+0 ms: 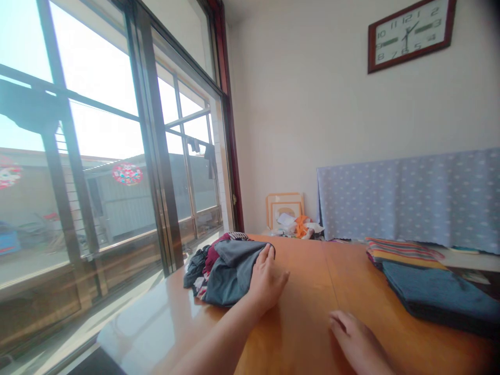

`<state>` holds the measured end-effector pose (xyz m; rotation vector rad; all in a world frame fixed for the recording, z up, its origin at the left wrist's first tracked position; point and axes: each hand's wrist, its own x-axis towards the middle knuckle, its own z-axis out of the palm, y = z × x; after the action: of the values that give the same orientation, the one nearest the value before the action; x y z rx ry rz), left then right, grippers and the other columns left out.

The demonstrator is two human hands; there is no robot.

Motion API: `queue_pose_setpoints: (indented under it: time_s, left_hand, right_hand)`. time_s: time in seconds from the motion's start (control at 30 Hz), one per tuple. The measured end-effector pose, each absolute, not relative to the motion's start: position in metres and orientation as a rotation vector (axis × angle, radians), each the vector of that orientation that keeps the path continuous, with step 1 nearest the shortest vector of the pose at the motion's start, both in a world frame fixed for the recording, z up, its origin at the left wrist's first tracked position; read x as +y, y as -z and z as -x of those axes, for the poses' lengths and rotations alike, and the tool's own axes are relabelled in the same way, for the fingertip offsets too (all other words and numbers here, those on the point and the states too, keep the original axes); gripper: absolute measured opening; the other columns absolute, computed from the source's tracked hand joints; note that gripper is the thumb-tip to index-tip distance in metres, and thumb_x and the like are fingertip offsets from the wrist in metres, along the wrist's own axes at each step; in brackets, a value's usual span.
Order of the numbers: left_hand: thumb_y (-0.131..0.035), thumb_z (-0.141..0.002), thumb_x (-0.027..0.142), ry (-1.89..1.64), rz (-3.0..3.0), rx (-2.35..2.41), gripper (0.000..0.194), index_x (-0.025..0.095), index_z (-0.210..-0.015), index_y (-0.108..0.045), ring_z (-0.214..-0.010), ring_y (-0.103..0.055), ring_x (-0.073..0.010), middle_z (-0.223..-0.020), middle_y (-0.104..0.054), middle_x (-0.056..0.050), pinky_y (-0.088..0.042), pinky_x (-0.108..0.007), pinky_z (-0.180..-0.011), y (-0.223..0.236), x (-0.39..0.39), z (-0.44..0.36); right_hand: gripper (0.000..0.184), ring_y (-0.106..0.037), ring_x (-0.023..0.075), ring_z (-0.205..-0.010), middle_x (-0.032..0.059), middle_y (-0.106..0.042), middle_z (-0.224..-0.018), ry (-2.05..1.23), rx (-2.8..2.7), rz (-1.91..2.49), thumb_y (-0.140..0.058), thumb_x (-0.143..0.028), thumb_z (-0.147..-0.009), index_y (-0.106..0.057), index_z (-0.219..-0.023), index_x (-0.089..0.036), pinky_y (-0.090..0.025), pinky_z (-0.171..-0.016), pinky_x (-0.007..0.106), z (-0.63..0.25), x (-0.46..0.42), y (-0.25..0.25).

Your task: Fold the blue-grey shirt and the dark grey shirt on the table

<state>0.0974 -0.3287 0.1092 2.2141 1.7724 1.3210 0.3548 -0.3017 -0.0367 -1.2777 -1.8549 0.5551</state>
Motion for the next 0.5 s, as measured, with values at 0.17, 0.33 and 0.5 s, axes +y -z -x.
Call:
queue_pose_setpoints:
  time_s: [0.17,0.33,0.5]
  left_hand:
    - [-0.066,-0.082,0.053,-1.101,-2.067,1.069,0.06,0.019,-0.132,-0.064,-0.11,-0.065,-0.0272,-0.133,-0.062,-0.013,-0.054,-0.037,-0.091,-0.113,-0.374,-0.15]
    - [-0.056,-0.086,0.059,-1.545,-1.463,1.336,0.048,0.015,-0.1,-0.071,-0.083,-0.068,-0.021,-0.095,-0.074,-0.009,-0.051,-0.029,-0.072,-0.107,-0.355,-0.127]
    - [-0.05,-0.089,0.045,-1.495,-1.6,1.826,0.033,0.018,-0.093,-0.07,-0.094,-0.065,-0.025,-0.094,-0.073,-0.009,-0.048,-0.034,-0.082,-0.059,-0.327,-0.085]
  right_hand:
    - [0.04,-0.069,0.0259,-0.1,0.0061,-0.076,-0.107,-0.559,-1.616,1.391,-0.045,-0.046,-0.087,-0.072,-0.109,-0.026,-0.05,-0.081,0.033,-0.365,-0.299,0.029]
    - [0.043,-0.067,0.026,-0.104,0.0083,-0.074,-0.112,-0.484,-1.294,1.482,-0.043,-0.047,-0.086,-0.07,-0.109,-0.022,-0.049,-0.088,0.035,-0.379,-0.297,0.019]
    - [0.041,-0.066,0.0252,-0.104,0.008,-0.073,-0.11,-0.441,-1.28,1.423,-0.045,-0.048,-0.086,-0.07,-0.106,-0.022,-0.048,-0.09,0.035,-0.378,-0.305,0.005]
